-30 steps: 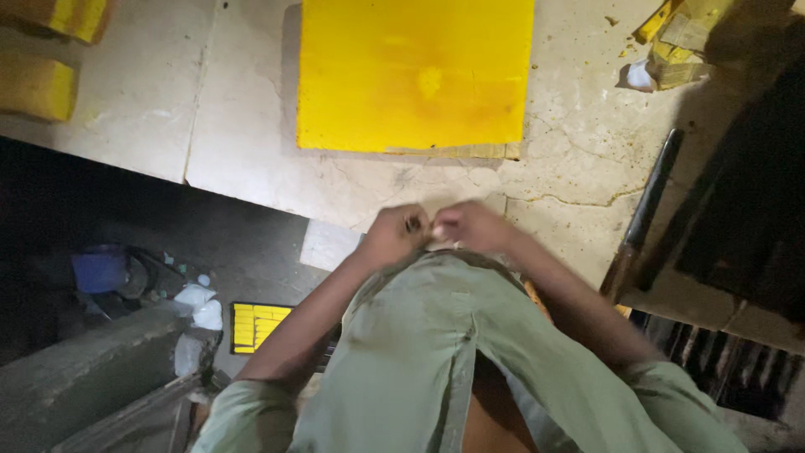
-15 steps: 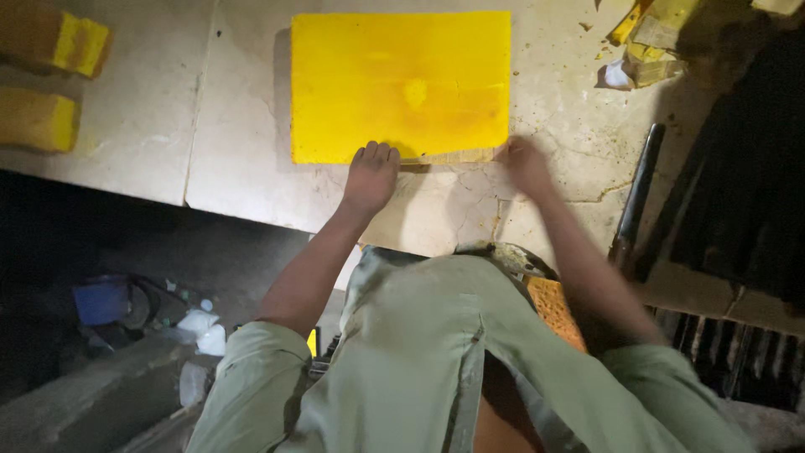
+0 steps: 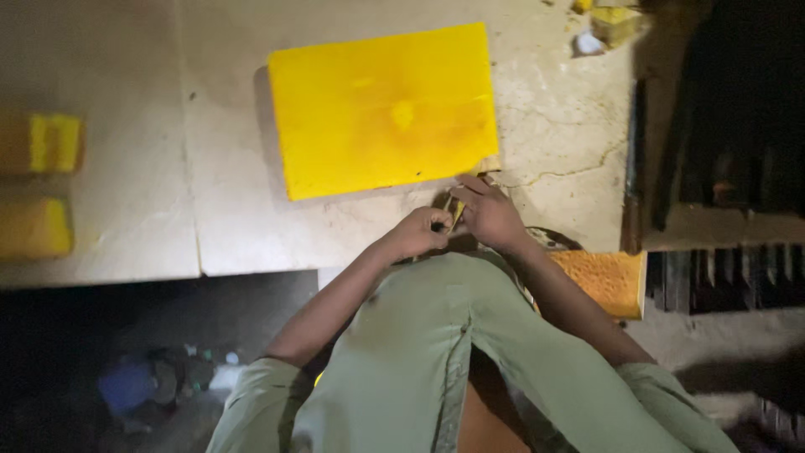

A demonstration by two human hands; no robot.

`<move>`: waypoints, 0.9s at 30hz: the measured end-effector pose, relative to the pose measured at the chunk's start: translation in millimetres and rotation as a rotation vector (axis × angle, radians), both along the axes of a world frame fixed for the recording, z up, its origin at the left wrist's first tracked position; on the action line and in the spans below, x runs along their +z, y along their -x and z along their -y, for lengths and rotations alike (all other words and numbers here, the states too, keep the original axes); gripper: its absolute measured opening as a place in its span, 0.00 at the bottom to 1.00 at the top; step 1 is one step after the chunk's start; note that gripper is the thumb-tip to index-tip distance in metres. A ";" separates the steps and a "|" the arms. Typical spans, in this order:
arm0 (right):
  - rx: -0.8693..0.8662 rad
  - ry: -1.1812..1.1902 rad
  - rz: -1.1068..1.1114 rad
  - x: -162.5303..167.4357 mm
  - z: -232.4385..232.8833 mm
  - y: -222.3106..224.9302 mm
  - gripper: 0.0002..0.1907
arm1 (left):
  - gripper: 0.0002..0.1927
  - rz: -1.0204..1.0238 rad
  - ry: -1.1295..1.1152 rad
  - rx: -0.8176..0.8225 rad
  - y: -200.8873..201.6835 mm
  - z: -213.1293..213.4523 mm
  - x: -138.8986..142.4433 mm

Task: The person uses a long knife to slice yellow sponge blocks into smaller pieces on a white table. They remove a block from a metal frame, cut it into strips, and stack the pieces. Another person is visible working nearby.

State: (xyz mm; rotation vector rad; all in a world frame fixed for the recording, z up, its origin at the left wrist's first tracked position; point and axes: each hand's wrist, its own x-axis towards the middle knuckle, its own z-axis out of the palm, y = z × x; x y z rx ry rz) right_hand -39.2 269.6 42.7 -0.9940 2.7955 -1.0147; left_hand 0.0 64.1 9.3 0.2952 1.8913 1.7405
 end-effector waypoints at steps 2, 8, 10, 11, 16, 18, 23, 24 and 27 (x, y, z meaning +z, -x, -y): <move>-0.064 -0.010 0.011 -5.6 -14.7 -3.2 0.15 | 0.05 0.201 0.017 -0.091 7.0 -3.7 0.8; -0.457 -0.046 0.039 3.1 -102.1 -18.1 0.15 | 0.09 -0.342 0.213 0.056 30.7 -32.3 -7.8; -0.544 -0.115 0.170 5.3 -125.0 -26.1 0.13 | 0.09 -0.394 0.327 0.071 43.6 -51.7 -14.7; -0.580 -0.146 0.240 4.2 -132.8 -31.2 0.12 | 0.08 -0.417 0.389 0.086 48.7 -61.0 -17.7; -0.226 -0.292 0.736 -18.9 -147.5 -39.4 0.09 | 0.14 -0.550 0.482 0.036 59.3 -93.9 -15.9; -0.023 -0.288 0.763 -25.7 -153.8 -19.1 0.08 | 0.15 -0.572 0.466 0.012 56.5 -97.3 -9.8; -0.439 0.143 0.221 -10.4 -181.8 88.0 0.15 | 0.14 -0.506 0.472 0.082 36.0 -82.9 -6.1; -0.567 0.210 -0.006 -5.3 -182.6 106.3 0.22 | 0.14 -0.500 0.499 0.140 29.4 -76.6 -8.8; -0.375 0.196 0.198 -3.2 -157.5 129.8 0.19 | 0.12 -0.471 0.601 0.319 6.7 -49.6 -18.5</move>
